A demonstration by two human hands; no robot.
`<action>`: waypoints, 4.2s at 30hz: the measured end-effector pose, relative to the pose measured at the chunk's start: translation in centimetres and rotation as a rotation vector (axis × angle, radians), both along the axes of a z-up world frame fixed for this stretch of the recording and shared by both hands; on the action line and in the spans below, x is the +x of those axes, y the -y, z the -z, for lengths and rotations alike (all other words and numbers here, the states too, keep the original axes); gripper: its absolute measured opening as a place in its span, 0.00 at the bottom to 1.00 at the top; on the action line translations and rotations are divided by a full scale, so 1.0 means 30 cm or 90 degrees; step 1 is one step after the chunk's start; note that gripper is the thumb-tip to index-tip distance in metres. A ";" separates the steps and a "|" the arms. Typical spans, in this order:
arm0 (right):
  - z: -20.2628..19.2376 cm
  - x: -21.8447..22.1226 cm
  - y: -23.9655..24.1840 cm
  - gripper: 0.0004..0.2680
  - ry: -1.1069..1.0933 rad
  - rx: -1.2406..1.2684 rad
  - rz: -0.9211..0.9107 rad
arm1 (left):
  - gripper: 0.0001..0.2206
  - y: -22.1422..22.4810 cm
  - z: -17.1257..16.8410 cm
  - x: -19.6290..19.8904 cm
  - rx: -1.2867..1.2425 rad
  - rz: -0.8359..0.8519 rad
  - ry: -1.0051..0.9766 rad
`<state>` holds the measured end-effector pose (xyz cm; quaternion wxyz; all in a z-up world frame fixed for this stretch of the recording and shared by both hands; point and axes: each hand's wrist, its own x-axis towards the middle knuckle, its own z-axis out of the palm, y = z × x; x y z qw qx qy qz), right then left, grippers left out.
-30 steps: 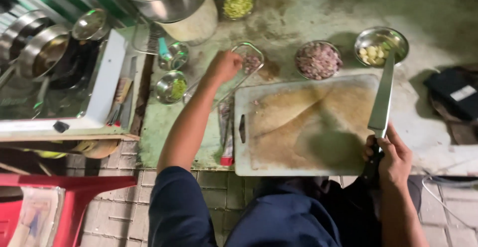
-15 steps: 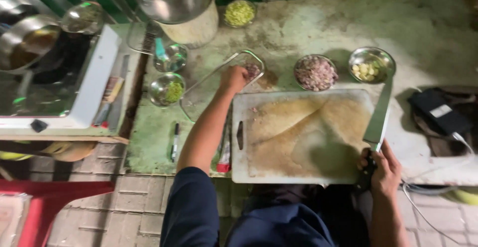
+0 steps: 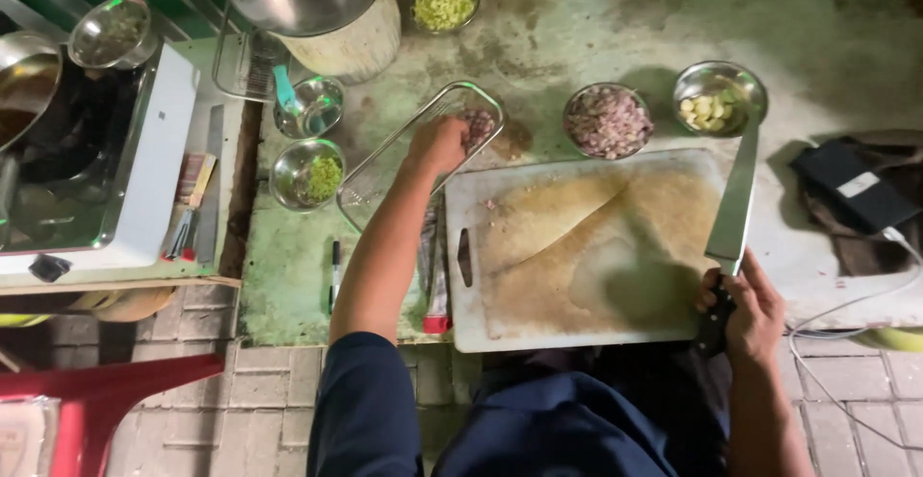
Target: The person is slicing shallots on a cutting board using a knife and then transferring the sliced pieces into a bowl.
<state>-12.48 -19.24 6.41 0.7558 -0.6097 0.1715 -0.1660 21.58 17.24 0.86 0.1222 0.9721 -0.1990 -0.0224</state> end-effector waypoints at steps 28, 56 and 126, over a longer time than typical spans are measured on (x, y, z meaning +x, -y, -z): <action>0.218 -0.016 0.150 0.22 0.083 0.108 -0.038 | 0.03 0.520 0.068 -0.932 -0.314 0.107 0.186; -0.038 -0.340 0.153 0.25 -0.092 -0.417 -0.334 | 0.03 0.576 -0.048 -0.964 -0.435 0.237 0.279; -0.014 -0.605 0.187 0.25 -0.368 -0.589 -0.513 | 0.02 0.591 -0.104 -0.883 -0.374 0.261 0.185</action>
